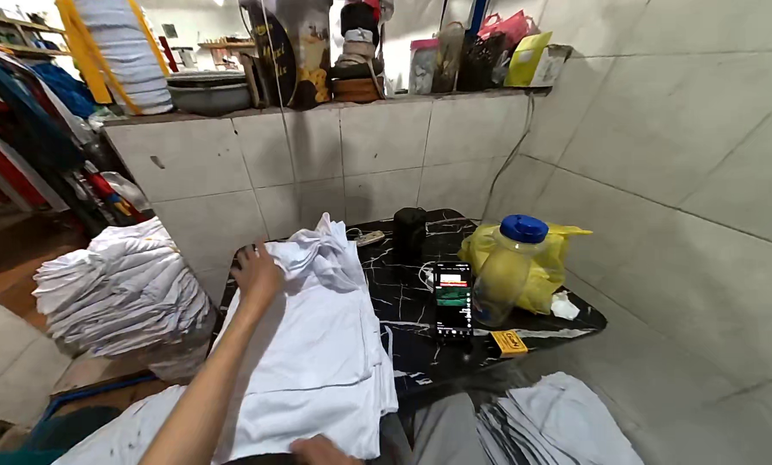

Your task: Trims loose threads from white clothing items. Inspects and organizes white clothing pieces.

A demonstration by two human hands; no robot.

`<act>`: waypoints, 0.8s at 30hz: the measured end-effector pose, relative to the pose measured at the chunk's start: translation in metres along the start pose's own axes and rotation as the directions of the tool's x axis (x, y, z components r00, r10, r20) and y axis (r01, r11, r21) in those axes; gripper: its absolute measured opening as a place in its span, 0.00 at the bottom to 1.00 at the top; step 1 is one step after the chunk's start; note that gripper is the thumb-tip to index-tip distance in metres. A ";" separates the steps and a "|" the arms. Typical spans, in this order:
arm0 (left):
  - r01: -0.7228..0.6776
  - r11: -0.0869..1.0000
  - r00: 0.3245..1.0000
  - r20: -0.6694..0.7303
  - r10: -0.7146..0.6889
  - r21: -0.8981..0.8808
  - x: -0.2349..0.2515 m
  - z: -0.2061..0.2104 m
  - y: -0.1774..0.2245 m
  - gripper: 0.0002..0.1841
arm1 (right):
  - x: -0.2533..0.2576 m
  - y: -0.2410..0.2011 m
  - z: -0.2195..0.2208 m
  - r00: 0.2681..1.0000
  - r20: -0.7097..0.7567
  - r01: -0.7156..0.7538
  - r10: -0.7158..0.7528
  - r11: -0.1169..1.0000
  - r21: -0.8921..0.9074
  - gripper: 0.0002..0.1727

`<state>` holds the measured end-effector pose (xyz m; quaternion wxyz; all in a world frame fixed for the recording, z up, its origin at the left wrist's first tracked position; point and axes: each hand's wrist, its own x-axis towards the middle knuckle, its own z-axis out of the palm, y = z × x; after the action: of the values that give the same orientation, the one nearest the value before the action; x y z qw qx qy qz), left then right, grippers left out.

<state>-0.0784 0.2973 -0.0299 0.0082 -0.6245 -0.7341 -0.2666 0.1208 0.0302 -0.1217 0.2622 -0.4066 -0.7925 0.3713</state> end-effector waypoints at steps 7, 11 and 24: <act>-0.130 0.991 0.936 0.332 0.117 0.019 -0.078 0.069 -0.056 0.30 | -0.011 0.070 -0.066 0.744 -0.623 -0.306 0.242 0.952 0.004 0.21; -0.179 0.984 0.906 0.392 0.160 0.013 -0.080 0.062 -0.061 0.29 | -0.008 0.065 -0.058 0.803 -0.447 -0.368 0.393 0.918 0.146 0.36; -0.537 0.818 0.759 0.303 0.576 -0.209 -0.230 0.003 -0.013 0.60 | -0.019 0.060 -0.084 0.780 -0.475 -0.122 0.407 0.844 0.523 0.18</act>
<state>-0.0392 0.0876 -0.1169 -0.0789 -0.8510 -0.4888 -0.1752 0.2184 0.0699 -0.1228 0.5189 -0.5339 -0.4975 0.4452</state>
